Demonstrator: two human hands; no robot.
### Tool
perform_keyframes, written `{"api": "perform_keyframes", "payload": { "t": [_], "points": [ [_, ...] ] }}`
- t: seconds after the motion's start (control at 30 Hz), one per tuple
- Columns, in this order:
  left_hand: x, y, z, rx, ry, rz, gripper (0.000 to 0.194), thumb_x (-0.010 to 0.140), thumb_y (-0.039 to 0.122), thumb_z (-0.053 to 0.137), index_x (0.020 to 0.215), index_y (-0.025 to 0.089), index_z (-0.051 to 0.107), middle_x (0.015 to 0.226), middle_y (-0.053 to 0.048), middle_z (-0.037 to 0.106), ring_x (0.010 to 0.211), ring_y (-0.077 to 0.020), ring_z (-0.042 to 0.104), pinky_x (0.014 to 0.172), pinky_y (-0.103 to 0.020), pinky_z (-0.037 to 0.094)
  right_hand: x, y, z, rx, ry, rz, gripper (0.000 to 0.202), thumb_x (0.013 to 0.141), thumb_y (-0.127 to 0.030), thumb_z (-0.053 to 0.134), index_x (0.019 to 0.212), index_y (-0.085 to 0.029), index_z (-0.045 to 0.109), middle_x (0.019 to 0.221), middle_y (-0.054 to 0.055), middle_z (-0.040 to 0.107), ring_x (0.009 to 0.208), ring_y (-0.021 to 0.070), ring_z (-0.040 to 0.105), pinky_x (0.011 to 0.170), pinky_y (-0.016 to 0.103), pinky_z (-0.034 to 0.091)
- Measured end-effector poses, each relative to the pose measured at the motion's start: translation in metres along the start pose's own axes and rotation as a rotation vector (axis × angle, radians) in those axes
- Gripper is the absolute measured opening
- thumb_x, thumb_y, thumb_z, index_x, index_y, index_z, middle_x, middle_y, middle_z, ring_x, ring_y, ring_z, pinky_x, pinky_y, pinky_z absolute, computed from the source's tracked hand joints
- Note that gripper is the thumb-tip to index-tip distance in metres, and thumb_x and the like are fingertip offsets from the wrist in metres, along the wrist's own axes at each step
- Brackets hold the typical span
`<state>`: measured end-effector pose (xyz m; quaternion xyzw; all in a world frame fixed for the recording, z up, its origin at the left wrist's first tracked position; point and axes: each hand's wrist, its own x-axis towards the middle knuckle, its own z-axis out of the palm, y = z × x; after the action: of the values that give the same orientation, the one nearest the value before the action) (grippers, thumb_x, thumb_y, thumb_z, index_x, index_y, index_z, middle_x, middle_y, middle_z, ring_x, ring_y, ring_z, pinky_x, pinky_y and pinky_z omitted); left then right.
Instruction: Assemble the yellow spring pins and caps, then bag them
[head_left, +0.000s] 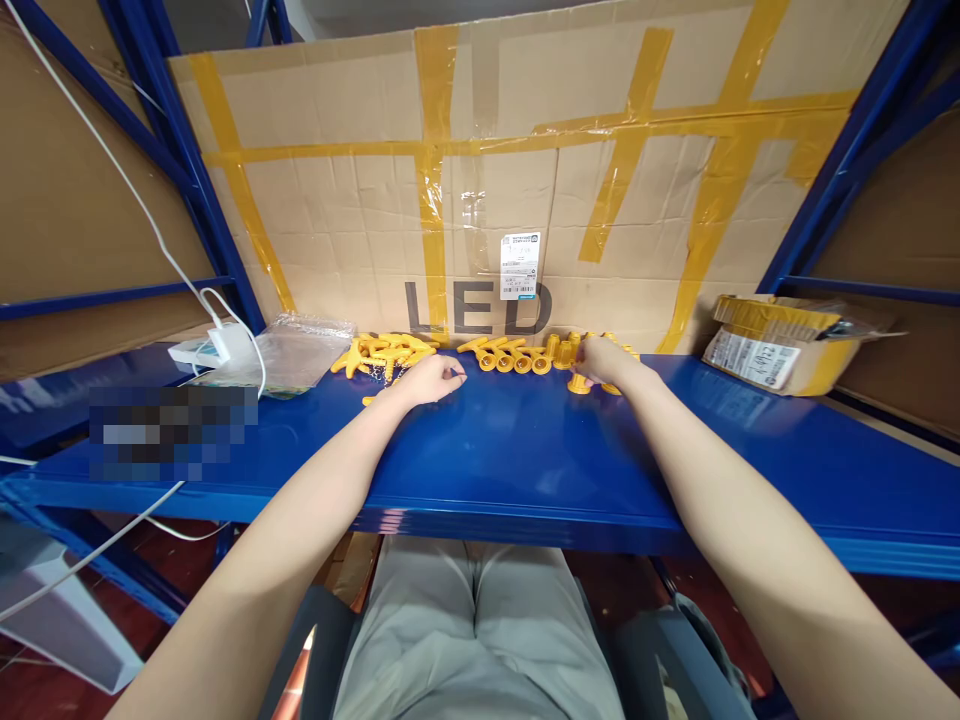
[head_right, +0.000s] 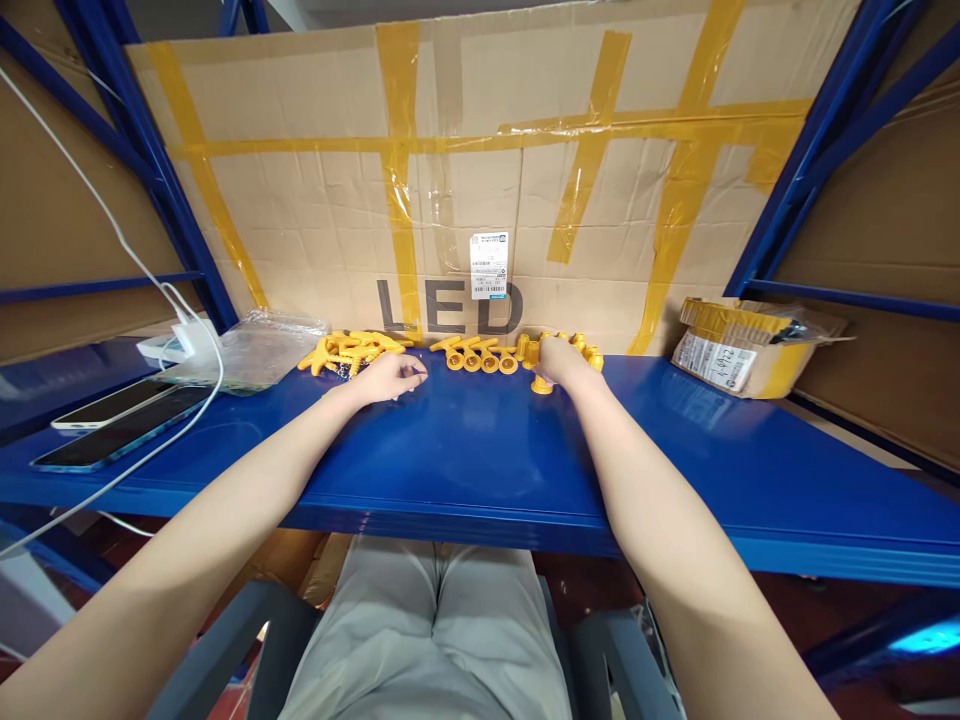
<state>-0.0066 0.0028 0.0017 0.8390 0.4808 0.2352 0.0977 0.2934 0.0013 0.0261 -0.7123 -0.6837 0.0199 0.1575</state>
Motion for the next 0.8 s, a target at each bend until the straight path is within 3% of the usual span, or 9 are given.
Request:
{"api": "perform_keyframes", "payload": {
  "t": [0.1,0.23,0.37,0.47,0.7,0.8],
  "points": [
    [-0.001,0.001,-0.001,0.025,0.0,0.016,0.025,0.081,0.03,0.052,0.092,0.016,0.068,0.07,-0.001,0.068,0.053,-0.0129,0.059,0.059,-0.023,0.048,-0.008,-0.014,0.003,0.071,-0.103,0.073,0.027,0.075,-0.013,0.064,0.103,-0.013,0.06,0.067,0.006,0.068,0.072,0.0202,0.067,0.066,0.027,0.05],
    [-0.002,0.006,-0.009,0.157,0.071,-0.006,0.024,0.079,0.027,0.052,0.092,0.019,0.07,0.082,-0.003,0.071,0.073,-0.0176,0.065,0.069,-0.026,0.049,-0.011,-0.019,0.013,0.251,-0.174,0.073,0.028,0.075,-0.009,0.064,0.101,-0.013,0.055,0.063,0.002,0.065,0.064,0.0154,0.064,0.06,0.022,0.049],
    [-0.004,0.006,-0.026,0.378,0.153,-0.303,0.021,0.077,0.025,0.053,0.086,0.019,0.071,0.091,-0.008,0.072,0.088,-0.0245,0.066,0.074,-0.03,0.05,-0.007,-0.017,0.025,0.329,-0.145,0.019,0.023,0.076,-0.013,0.066,0.094,-0.015,0.052,0.065,0.001,0.063,0.061,0.014,0.062,0.055,0.02,0.047],
    [-0.005,-0.005,-0.041,0.482,0.142,-0.497,0.021,0.076,0.029,0.057,0.089,0.02,0.071,0.092,-0.011,0.072,0.091,-0.0273,0.066,0.076,-0.031,0.05,-0.006,-0.017,0.028,0.293,-0.107,-0.033,0.021,0.076,-0.018,0.067,0.092,-0.016,0.053,0.07,0.002,0.063,0.062,0.0139,0.061,0.054,0.02,0.046],
    [-0.006,-0.035,-0.051,0.572,0.052,-0.37,0.032,0.062,0.039,0.072,0.088,0.02,0.07,0.083,-0.014,0.071,0.085,-0.0311,0.067,0.072,-0.036,0.052,-0.007,-0.016,0.029,0.22,-0.105,-0.11,0.022,0.078,-0.019,0.064,0.098,-0.017,0.054,0.075,0.002,0.065,0.063,0.0138,0.061,0.057,0.021,0.045],
    [-0.007,-0.033,-0.048,0.6,-0.056,-0.449,0.03,0.06,0.037,0.072,0.085,0.02,0.069,0.081,-0.013,0.072,0.079,-0.0292,0.068,0.067,-0.033,0.052,-0.006,-0.014,0.029,0.198,-0.101,-0.144,0.023,0.078,-0.021,0.065,0.099,-0.017,0.055,0.08,0.002,0.066,0.064,0.014,0.061,0.06,0.022,0.046]
  ]
}}
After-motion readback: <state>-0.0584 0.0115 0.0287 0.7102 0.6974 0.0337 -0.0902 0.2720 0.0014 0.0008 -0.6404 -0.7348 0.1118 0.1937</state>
